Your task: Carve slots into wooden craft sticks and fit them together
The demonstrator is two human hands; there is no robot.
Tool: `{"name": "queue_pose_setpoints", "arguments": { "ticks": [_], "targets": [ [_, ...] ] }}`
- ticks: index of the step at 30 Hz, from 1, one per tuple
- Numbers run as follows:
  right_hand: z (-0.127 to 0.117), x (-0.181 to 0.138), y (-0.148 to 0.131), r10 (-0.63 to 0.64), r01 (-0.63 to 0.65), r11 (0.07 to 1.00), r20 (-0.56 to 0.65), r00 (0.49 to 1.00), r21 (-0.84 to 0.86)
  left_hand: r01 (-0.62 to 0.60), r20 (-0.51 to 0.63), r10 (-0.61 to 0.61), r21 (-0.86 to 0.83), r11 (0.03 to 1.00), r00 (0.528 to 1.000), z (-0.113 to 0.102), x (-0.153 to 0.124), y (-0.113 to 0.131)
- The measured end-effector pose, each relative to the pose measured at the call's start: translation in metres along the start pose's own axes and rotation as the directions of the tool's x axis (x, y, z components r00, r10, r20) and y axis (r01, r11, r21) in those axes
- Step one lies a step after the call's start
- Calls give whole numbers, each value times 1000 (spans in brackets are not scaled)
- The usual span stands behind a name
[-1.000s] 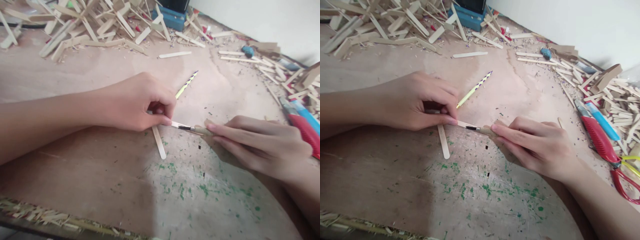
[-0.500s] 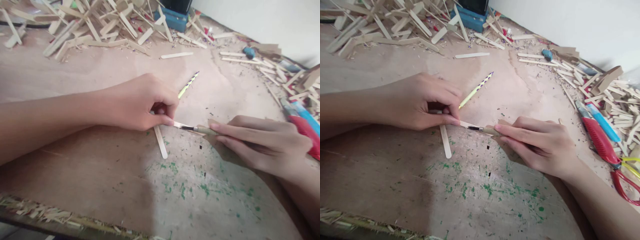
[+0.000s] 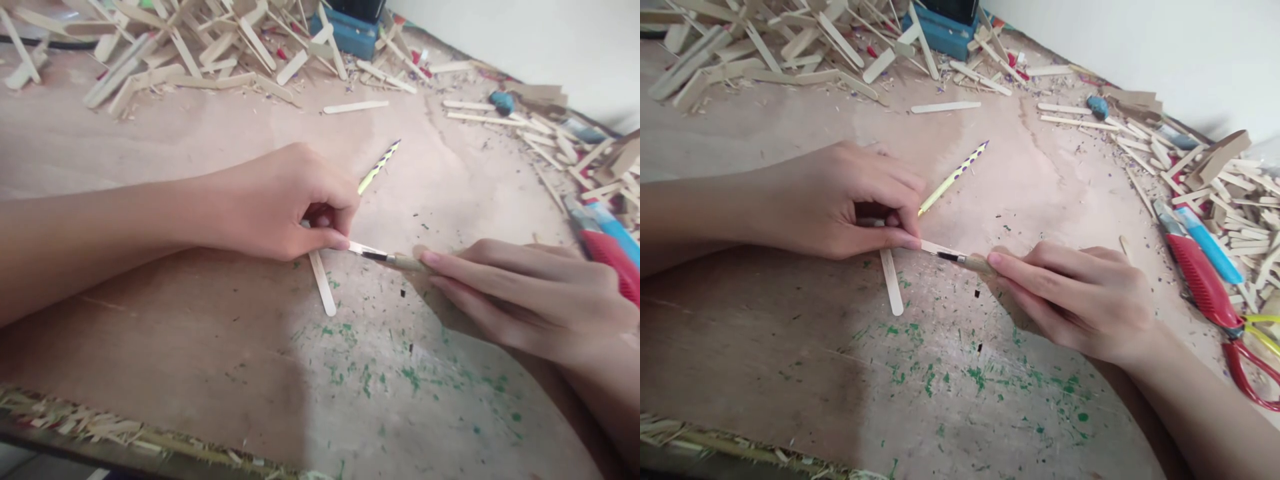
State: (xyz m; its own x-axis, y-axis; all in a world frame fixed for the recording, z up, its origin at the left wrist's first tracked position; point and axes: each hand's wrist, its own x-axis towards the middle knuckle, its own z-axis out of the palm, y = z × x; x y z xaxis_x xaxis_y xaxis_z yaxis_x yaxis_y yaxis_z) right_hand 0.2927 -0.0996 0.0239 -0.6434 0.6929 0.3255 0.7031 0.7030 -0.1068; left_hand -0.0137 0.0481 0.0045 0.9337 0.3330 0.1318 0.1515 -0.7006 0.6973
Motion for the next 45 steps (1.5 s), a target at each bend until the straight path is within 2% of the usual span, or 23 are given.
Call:
{"name": "queue_pose_setpoints", "arguments": {
  "ticks": [6,13,21,27,29,32,34,37,40,45],
  "targets": [
    [3,0,2,-45,43,997,-27,999,-60,56,17,-56,-1,998,998,0,2,3],
    [7,3,7,-78,74,989,-21,997,-128,42,20,-42,1,999,999,0,1,1],
    [1,4,8,-63,62,998,-28,998,-21,47,16,-47,-2,999,999,0,0,1],
    [4,4,6,-101,100,993,-9,995,-62,59,18,-59,6,998,998,0,1,2],
    [4,2,4,-56,55,998,-17,998,-37,78,25,-78,11,997,997,-1,1,3],
    [3,-2,3,116,-114,993,-97,988,24,45,26,-46,24,999,999,-1,1,3],
    [3,-3,4,224,-222,974,-169,960,35,14,14,-14,42,999,1000,0,0,3],
    [6,-2,9,317,-313,948,-268,910,59,-25,-34,27,67,997,999,4,-3,1],
    [11,0,13,348,-335,937,-302,888,93,-90,-69,96,89,992,993,7,-5,1],
    [12,3,15,315,-297,949,-263,912,107,-77,-52,86,148,986,995,6,-7,8]
  ]
}}
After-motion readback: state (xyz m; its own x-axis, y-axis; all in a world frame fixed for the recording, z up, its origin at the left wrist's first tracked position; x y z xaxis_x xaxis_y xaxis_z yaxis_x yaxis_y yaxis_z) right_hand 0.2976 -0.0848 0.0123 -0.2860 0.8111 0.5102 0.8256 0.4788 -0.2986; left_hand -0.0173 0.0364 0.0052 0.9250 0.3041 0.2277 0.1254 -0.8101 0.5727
